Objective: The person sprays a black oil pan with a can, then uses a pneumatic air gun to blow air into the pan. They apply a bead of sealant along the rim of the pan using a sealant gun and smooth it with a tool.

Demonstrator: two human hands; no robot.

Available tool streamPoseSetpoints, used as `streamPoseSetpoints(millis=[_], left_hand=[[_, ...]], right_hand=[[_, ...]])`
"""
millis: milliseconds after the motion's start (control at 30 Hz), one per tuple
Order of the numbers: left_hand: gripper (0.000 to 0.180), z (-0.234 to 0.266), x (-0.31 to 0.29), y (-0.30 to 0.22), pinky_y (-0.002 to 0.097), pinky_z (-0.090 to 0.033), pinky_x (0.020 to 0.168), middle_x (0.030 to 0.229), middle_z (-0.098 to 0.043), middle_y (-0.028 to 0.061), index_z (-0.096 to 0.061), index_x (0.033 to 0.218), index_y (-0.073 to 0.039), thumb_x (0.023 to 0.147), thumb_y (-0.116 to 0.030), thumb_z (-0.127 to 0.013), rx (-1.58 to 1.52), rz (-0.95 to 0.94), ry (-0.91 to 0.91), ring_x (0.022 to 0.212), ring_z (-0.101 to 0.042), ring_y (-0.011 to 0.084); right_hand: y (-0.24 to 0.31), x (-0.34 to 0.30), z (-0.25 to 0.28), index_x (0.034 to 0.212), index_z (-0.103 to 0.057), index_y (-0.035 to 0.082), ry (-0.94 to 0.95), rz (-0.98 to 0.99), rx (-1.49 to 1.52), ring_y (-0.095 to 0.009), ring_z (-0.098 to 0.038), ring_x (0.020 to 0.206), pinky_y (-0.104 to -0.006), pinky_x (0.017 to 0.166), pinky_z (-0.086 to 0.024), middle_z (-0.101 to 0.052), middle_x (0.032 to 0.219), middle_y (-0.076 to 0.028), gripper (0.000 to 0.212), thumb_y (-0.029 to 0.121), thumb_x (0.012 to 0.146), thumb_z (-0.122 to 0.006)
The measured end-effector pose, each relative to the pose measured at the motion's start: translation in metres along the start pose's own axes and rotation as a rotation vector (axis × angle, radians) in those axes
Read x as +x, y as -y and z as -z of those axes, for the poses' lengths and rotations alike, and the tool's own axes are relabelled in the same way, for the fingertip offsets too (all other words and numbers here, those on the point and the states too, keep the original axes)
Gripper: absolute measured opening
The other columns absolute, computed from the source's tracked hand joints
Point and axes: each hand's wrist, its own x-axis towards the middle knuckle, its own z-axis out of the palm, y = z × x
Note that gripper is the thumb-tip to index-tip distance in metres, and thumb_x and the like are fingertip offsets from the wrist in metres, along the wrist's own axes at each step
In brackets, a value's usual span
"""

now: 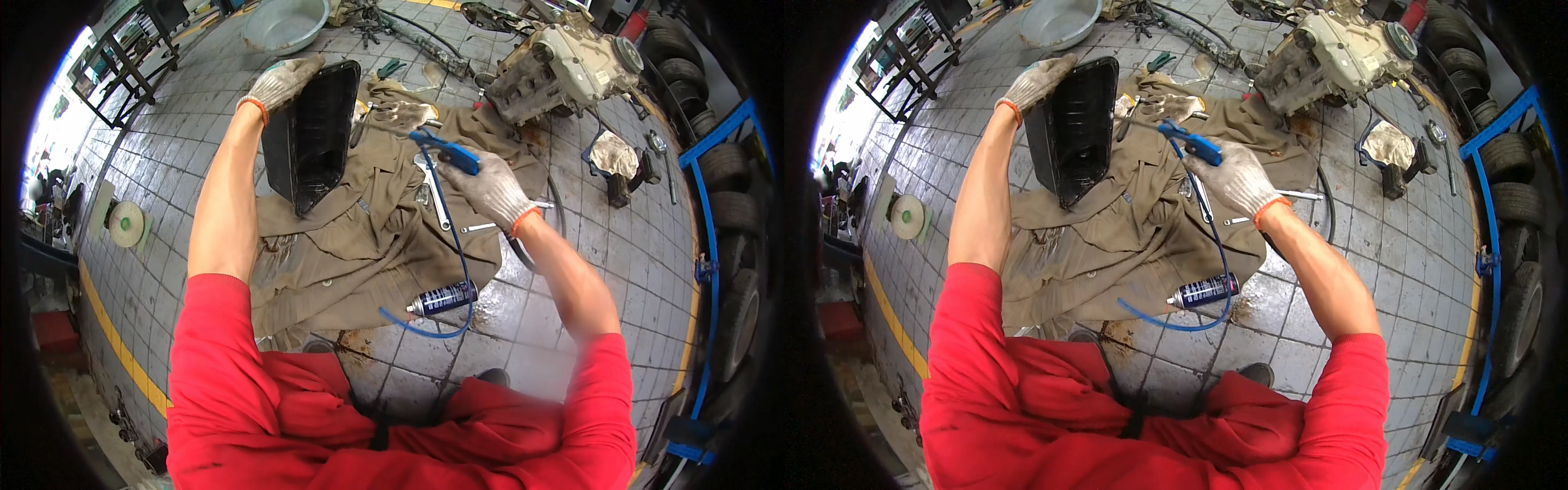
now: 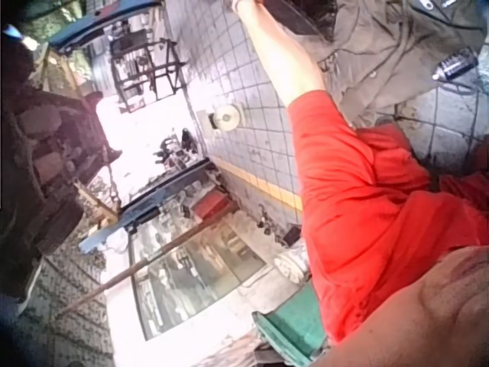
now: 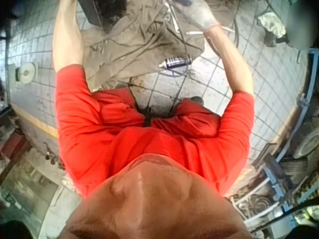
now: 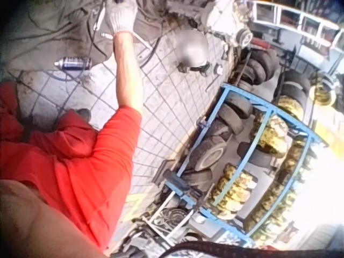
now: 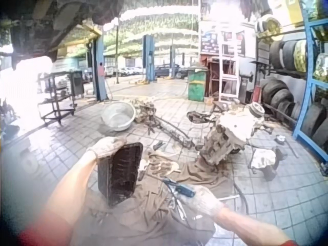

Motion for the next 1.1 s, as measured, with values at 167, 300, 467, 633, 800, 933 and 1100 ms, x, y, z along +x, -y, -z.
streamPoseSetpoints(millis=[167,300,467,633,800,933,1100], left_hand=[[0.096,0.004,-0.003,0.000,0.0439,-0.045,0.115,0.146,-0.067,0.0236,-0.060,0.154,-0.007,0.098,-0.084,-0.050,-0.097,-0.056,0.053,0.138,-0.062,0.0371],[0.094,0.001,0.005,0.011,0.0426,-0.045,0.115,0.143,-0.069,0.0234,-0.062,0.152,-0.005,0.099,-0.082,-0.051,-0.058,-0.008,0.000,0.136,-0.063,0.0357],[0.095,-0.005,0.005,0.002,0.0454,-0.044,0.117,0.147,-0.066,0.0253,-0.060,0.155,-0.009,0.099,-0.084,-0.047,-0.032,-0.047,0.044,0.141,-0.059,0.0397],[0.087,-0.004,0.021,0.022,0.0420,-0.052,0.106,0.135,-0.073,0.0256,-0.065,0.149,-0.007,0.102,-0.079,-0.049,-0.016,-0.121,0.014,0.125,-0.070,0.0360],[0.085,-0.005,0.001,-0.015,0.0366,-0.047,0.112,0.135,-0.074,0.0190,-0.068,0.144,-0.001,0.103,-0.074,-0.055,-0.038,0.007,0.056,0.127,-0.067,0.0288],[0.088,-0.003,-0.003,-0.023,0.0389,-0.046,0.114,0.138,-0.072,0.0222,-0.067,0.145,-0.001,0.102,-0.076,-0.053,-0.011,-0.016,0.040,0.133,-0.065,0.0331],[0.088,-0.007,0.002,-0.021,0.0394,-0.045,0.116,0.141,-0.070,0.0236,-0.066,0.147,-0.002,0.102,-0.076,-0.053,0.020,-0.020,0.037,0.136,-0.064,0.0349]], right_hand=[[0.020,-0.012,0.026,0.123,-0.076,0.005,0.064,-0.108,0.278,-0.008,-0.055,0.063,-0.0318,0.061,-0.049,-0.064,0.076,0.001,0.043,0.043,0.102,-0.077],[0.034,-0.009,0.025,0.124,-0.075,0.006,0.116,-0.091,0.172,-0.014,-0.062,0.071,-0.0356,0.070,-0.053,-0.068,0.081,-0.005,0.044,0.044,0.103,-0.074],[0.039,-0.003,0.016,0.123,-0.075,0.009,0.195,0.005,0.020,-0.024,-0.069,0.080,-0.0419,0.080,-0.055,-0.074,0.089,-0.012,0.042,0.047,0.103,-0.071],[0.033,0.011,-0.004,0.114,-0.077,0.013,0.158,0.138,-0.033,-0.034,-0.068,0.076,-0.0468,0.075,-0.054,-0.070,0.079,-0.015,0.055,0.065,0.103,-0.063],[0.016,0.011,-0.008,0.109,-0.078,0.013,0.090,0.107,0.000,-0.028,-0.064,0.067,-0.0446,0.069,-0.052,-0.065,0.070,-0.011,0.057,0.068,0.102,-0.063],[0.006,0.014,-0.014,0.102,-0.078,0.012,0.073,-0.009,0.012,-0.023,-0.060,0.057,-0.0424,0.063,-0.051,-0.062,0.063,-0.008,0.056,0.065,0.102,-0.064],[0.004,0.014,-0.013,0.103,-0.077,0.011,0.109,0.034,-0.017,-0.027,-0.064,0.061,-0.0445,0.065,-0.052,-0.065,0.067,-0.011,0.053,0.062,0.103,-0.064]])
